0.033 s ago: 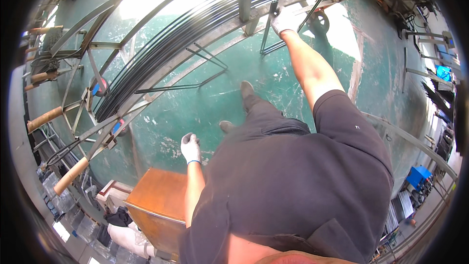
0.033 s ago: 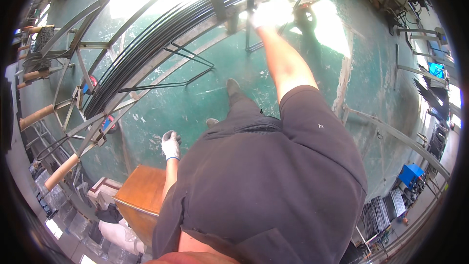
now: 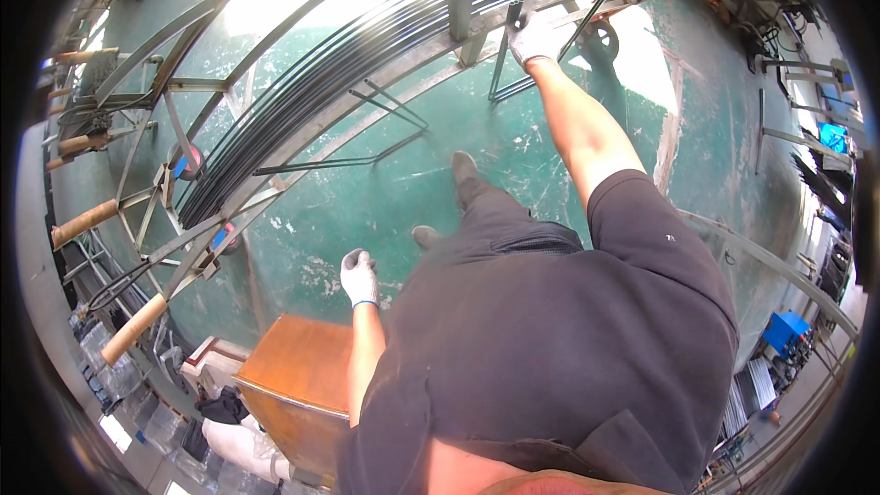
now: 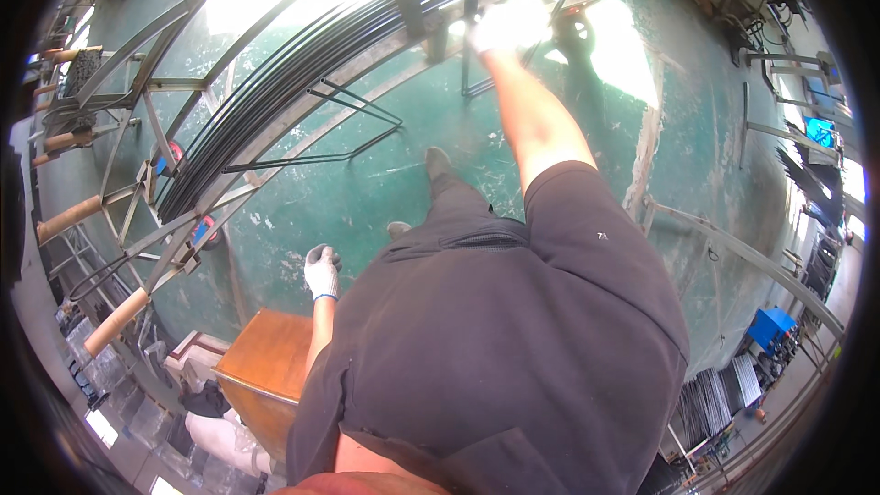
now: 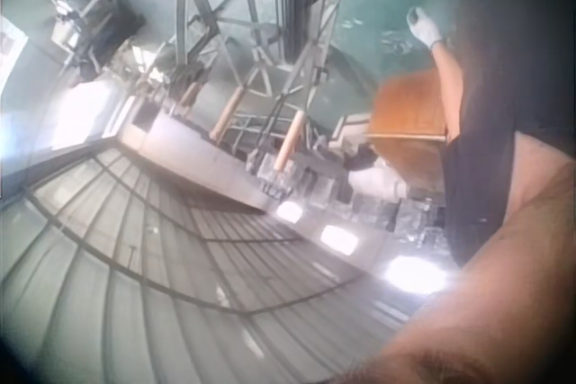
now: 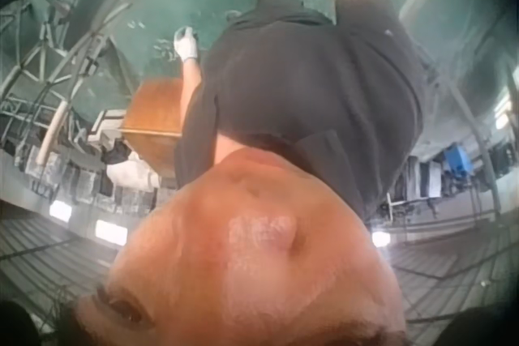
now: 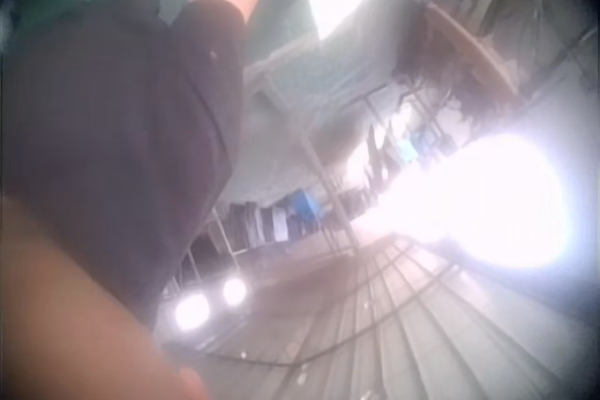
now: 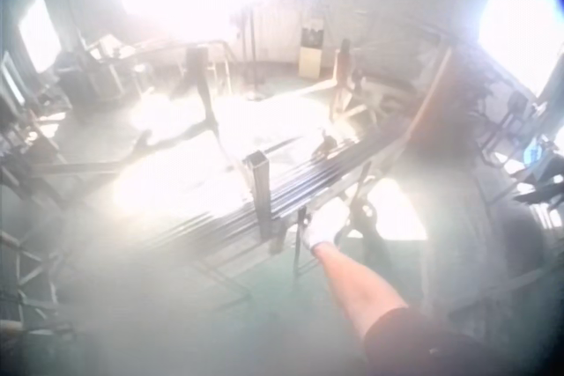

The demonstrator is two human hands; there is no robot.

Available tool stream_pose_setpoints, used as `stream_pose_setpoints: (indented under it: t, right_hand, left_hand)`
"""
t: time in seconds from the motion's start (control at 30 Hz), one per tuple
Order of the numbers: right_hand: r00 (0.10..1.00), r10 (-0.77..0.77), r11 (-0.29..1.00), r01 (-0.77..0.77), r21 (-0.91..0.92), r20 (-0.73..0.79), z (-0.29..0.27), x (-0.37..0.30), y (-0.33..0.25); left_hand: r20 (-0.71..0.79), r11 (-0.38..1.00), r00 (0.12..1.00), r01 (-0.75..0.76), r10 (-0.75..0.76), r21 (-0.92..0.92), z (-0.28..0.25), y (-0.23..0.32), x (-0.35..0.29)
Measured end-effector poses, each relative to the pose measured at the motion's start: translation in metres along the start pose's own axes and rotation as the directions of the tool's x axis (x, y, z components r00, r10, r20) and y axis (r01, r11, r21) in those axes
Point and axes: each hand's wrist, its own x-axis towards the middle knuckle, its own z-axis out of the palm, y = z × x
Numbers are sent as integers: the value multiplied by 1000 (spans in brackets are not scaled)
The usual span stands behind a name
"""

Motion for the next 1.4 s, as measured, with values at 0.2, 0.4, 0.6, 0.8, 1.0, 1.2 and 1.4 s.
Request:
stream_pose_setpoints:
  t: [0.2,0.4,0.6,0.8,1.0,1.2,1.4]
  right_hand:
    - [981,-195,979,196,60,-25,-9,15,3]
    - [959,-223,961,246,-124,173,-49,22,-23]
    - [979,-180,982,172,-79,-98,1,17,12]
    - [975,177,947,-206,247,135,-25,-15,-26]
    - [965,-256,966,257,21,-64,-14,-23,42]
    - [982,-148,879,183,440,-114,-137,-82,-14]
    - [912,-407,487,168,857,52,-245,-226,-180]
  left_hand:
    - [24,999,1000,-14,15,-53,20,9,-12]
    - [34,997,999,-22,24,-72,41,26,-9]
    - [31,995,998,-56,59,-81,52,45,-13]
    - [6,993,998,-66,67,-95,49,38,-18]
    - [-2,988,998,-56,56,-147,42,34,-22]
    - [37,973,996,-73,83,-217,40,34,-42]
    - [261,828,810,-557,526,59,35,78,-72]
